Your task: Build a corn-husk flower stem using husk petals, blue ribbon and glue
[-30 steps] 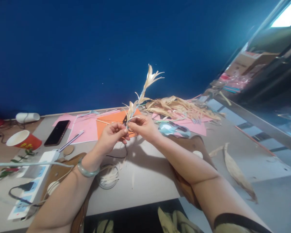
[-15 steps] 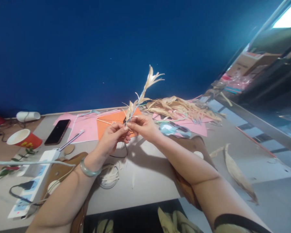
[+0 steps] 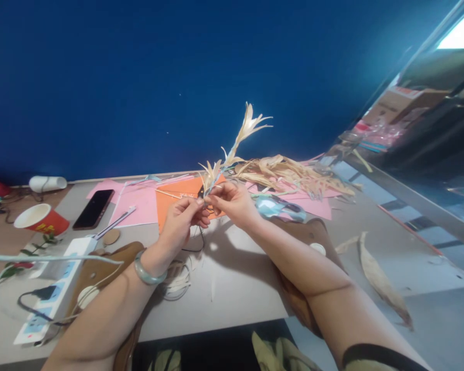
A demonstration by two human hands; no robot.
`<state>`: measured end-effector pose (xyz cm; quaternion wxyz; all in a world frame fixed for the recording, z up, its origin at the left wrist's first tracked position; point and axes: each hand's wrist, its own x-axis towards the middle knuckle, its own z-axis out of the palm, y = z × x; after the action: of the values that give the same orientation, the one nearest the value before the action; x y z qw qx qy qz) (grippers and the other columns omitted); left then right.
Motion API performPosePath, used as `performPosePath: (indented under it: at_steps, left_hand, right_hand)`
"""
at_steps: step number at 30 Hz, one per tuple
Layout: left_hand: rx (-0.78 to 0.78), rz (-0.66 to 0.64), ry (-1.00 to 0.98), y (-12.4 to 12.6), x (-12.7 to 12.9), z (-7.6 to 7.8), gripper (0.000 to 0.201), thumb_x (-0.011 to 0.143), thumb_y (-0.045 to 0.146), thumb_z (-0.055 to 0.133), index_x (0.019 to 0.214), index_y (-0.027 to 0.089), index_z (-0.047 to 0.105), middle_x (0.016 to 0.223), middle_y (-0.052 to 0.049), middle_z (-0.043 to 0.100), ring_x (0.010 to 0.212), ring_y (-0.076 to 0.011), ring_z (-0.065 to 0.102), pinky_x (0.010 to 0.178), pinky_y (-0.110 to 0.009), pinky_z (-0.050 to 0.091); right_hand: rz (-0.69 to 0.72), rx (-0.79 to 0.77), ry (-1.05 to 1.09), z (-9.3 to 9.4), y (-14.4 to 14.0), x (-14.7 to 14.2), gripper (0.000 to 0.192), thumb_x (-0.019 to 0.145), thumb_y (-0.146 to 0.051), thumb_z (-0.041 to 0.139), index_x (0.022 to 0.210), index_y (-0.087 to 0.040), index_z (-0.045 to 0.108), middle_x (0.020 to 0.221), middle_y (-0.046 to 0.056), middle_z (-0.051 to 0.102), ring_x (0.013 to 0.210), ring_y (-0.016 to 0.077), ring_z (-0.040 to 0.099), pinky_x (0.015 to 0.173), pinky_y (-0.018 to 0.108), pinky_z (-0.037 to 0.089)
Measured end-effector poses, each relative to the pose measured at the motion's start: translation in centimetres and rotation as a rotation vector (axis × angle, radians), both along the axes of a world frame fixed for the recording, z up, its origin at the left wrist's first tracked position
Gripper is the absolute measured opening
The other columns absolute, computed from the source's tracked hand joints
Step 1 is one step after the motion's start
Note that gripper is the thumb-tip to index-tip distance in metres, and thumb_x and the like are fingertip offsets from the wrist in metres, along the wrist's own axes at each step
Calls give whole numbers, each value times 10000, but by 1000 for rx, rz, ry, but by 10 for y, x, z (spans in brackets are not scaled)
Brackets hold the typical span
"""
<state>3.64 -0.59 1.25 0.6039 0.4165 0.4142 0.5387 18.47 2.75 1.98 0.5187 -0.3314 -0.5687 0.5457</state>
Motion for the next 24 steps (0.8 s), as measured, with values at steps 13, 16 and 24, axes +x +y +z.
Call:
performPosePath:
  at_steps: [13,16,24]
  left_hand:
    - [118,6,-6,1,3,-5,421,711,522,784,658,152,590,548,23,608,398,-53,495,376,-170,385]
    - [123,-5,-7,1,2,-5,422,741,526,764,666,150,590,521,40,570,369,-31,430,334,-150,296]
    - [165,-137,14,2,-3,-2,338,756,442,778,679,144,638,534,29,598,397,-53,496,405,-179,425]
  right_hand:
    - [-15,11,12,5,0,1,378,618,-391,871,703,-160,583,633,-15,645,460,73,554,441,202,468]
    - [13,-9,21,4,2,1,380,618,-401,873,704,-155,597,592,-22,626,447,72,538,422,198,440]
    - [100,26,15,7,5,8,372,646,-424,861,699,-155,611,543,-43,573,430,58,479,406,195,373]
